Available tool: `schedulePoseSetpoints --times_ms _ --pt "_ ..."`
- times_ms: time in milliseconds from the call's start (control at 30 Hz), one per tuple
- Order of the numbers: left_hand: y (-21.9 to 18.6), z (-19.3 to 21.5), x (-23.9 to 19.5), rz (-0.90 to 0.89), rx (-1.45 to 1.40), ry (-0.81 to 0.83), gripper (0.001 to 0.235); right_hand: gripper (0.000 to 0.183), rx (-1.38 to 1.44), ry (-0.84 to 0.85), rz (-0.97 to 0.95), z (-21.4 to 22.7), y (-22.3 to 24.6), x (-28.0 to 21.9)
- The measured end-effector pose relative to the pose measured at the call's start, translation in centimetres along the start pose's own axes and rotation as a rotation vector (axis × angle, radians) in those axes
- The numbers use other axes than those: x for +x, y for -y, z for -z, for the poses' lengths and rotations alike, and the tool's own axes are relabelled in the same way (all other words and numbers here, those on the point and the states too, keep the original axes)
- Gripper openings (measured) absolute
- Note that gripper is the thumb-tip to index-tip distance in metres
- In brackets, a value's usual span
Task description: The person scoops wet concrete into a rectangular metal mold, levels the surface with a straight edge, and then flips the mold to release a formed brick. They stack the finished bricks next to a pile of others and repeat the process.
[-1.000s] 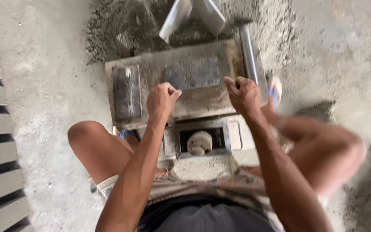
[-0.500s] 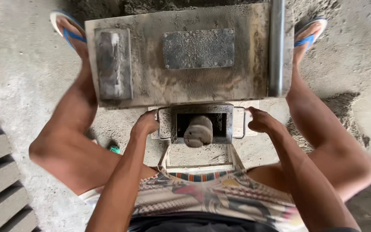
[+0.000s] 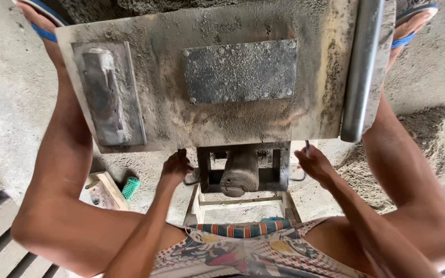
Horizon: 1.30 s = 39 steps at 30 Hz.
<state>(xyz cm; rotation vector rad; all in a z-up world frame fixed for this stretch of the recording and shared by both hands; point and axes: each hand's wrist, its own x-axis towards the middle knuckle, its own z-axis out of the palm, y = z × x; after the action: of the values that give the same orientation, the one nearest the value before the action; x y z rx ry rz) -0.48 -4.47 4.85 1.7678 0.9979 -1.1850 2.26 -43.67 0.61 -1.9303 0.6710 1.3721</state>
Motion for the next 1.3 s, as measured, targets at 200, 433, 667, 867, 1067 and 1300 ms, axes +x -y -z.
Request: schedulePoseSetpoints --times_ms 200,433,667,867,1067,1300 --pt "-5.6 10.2 -15.9 0.031 -0.158 -0.017 0.043 0.048 0.221 -0.068 0.081 4.3 11.5 -19.3" --pt "-8.4 12.9 -15.0 -0.29 -0.201 -0.229 0.051 0.039 0.38 -0.307 0.487 5.4 21.6 -21.0" --pt "-15.5 15.6 -10.1 -0.618 -0.184 -0.497 0.045 0.034 0.359 -0.533 0.69 8.1 26.8 -15.4" --pt "-17.5 15.5 -6.2 -0.551 -0.097 -0.548 0.043 0.035 0.074 -0.869 0.654 9.4 26.9 -9.2" --pt "-23.0 20.6 -8.0 -0.617 0.072 -0.523 0.039 0.032 -0.079 -0.765 0.566 13.3 32.5 -12.3" --pt "-37.5 19.6 -0.1 -0.834 0.337 -0.447 0.051 0.044 -0.349 -0.689 0.734 13.6 46.7 -8.7"
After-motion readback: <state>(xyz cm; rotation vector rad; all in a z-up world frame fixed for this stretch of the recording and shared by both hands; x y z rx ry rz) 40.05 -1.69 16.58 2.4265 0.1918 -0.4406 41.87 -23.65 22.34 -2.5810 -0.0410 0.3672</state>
